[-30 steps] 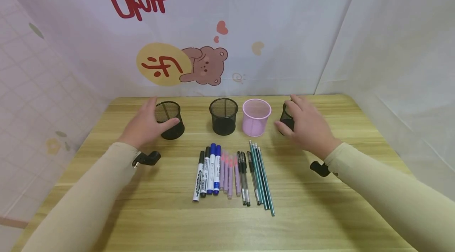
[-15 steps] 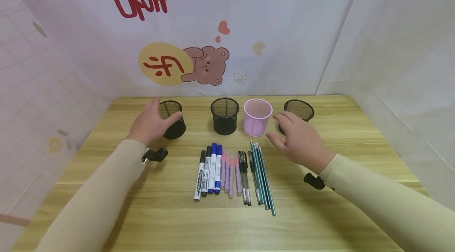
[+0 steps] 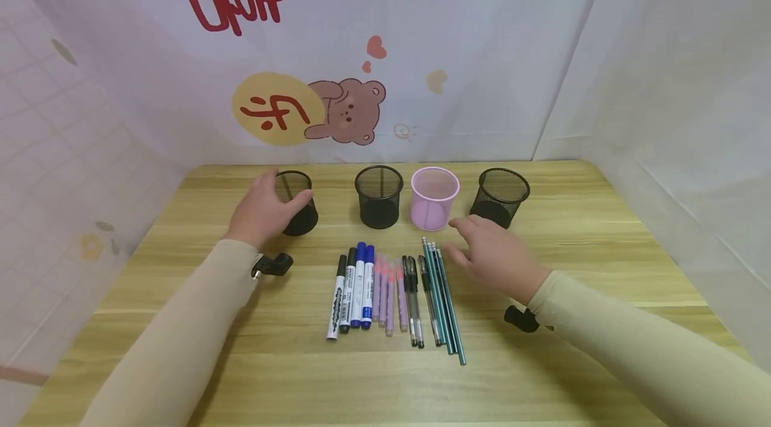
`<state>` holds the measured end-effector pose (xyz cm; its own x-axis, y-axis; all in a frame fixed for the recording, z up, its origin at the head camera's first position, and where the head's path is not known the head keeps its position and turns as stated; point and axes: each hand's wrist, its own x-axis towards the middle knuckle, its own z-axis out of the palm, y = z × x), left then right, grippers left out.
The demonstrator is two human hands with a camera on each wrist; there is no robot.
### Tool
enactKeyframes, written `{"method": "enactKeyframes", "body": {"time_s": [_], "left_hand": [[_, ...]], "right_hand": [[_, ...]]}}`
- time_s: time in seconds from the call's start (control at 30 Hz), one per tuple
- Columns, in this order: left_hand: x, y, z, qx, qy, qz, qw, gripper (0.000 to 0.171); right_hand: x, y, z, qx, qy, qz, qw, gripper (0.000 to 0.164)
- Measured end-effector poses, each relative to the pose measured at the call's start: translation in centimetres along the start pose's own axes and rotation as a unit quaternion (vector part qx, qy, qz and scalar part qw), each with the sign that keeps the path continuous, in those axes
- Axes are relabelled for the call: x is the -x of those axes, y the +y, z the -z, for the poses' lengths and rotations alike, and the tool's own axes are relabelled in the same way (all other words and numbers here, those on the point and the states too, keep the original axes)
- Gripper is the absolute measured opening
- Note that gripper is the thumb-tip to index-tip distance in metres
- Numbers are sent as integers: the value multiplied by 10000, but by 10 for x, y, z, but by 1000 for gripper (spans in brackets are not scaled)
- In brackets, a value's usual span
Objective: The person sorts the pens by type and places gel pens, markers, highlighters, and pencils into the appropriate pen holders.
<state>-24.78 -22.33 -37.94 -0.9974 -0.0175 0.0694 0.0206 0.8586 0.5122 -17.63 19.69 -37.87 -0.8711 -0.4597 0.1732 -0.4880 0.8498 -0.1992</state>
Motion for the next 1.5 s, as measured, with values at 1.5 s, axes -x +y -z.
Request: {"method": "enactKeyframes", "body": {"time_s": [1.5], "left_hand": [[0, 4, -6, -203, 193, 35, 9996, 109]], "right_hand": [[-38, -2, -35, -500, -1478, -646, 9856, 38]]}}
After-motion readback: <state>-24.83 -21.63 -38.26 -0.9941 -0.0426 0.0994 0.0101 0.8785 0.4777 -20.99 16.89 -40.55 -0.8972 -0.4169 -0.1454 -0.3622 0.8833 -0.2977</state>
